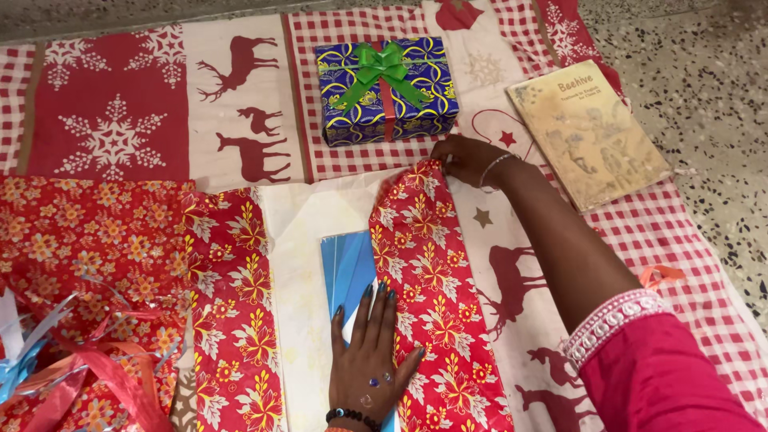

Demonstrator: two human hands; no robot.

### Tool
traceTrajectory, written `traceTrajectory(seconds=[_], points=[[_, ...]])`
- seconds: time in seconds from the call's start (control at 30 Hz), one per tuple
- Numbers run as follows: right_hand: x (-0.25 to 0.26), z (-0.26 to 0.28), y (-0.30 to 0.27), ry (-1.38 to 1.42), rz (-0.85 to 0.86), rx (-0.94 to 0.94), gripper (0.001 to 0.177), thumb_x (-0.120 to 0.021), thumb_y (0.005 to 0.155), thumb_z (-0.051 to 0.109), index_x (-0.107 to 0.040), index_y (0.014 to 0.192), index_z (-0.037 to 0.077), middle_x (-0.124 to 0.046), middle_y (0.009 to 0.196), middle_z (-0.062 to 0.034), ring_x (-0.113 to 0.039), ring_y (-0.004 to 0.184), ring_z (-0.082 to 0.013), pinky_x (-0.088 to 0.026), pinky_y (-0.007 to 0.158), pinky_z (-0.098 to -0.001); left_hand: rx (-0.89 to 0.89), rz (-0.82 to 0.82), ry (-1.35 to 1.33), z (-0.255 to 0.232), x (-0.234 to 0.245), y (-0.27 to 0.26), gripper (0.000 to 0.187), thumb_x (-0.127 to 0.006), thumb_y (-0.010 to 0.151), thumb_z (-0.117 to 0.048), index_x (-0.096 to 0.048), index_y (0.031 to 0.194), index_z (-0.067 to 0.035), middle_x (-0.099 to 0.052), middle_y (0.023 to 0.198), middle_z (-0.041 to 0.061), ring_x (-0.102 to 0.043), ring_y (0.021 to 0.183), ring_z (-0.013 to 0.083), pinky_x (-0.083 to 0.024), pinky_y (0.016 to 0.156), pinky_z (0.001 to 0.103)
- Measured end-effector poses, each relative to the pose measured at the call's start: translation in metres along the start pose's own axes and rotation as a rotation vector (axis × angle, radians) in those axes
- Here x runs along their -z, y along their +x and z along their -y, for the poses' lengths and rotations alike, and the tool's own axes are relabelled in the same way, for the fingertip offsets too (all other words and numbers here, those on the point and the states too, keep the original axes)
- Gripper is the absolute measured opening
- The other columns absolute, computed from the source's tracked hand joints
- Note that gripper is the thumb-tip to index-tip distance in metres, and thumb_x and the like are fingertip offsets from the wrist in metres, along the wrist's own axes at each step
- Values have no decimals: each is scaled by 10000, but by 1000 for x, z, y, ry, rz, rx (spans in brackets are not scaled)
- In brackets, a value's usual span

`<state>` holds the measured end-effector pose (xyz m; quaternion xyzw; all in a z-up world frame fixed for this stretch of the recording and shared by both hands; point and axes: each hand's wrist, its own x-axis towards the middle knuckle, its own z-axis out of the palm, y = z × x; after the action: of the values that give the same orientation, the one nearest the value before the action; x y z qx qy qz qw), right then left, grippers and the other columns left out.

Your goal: The person places a book on a sheet of tissue paper and then wraps it with red floral wrapping paper. They fold the edges and secure the package with tape.

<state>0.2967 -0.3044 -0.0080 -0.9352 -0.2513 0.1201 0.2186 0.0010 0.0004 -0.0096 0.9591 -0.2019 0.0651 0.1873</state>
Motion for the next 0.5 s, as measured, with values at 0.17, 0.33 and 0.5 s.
traceTrajectory(seconds=[0.17,0.33,0.5], points=[[2,21,1,-106,-37,-44,230,-589,955,95,-647,1176,123,-636,1146,-136,-622,1114,-321,-508,942,-426,3,17,1,0,2,-1,800,-441,963,-621,-370,1513,-44,-346,1603,93,-190,1527,219,-69,1203,563],[2,51,-15,7,-278,-208,248,-631,913,94,-628,1161,90,-613,1145,-144,-619,1087,-341,-506,934,-436,4,-4,-16,-1,3,0,792,-450,956,-616,-382,1500,-44,-358,1589,89,-203,1513,222,-60,1200,565],[-32,101,-74,-159,-522,-142,260,-600,905,23,-633,1160,54,-637,1275,-114,-587,1178,-357,-489,1016,-456,7,12,-31,-3,7,1,793,-474,950,-599,-392,1498,-32,-361,1592,101,-204,1517,227,-68,1195,567]])
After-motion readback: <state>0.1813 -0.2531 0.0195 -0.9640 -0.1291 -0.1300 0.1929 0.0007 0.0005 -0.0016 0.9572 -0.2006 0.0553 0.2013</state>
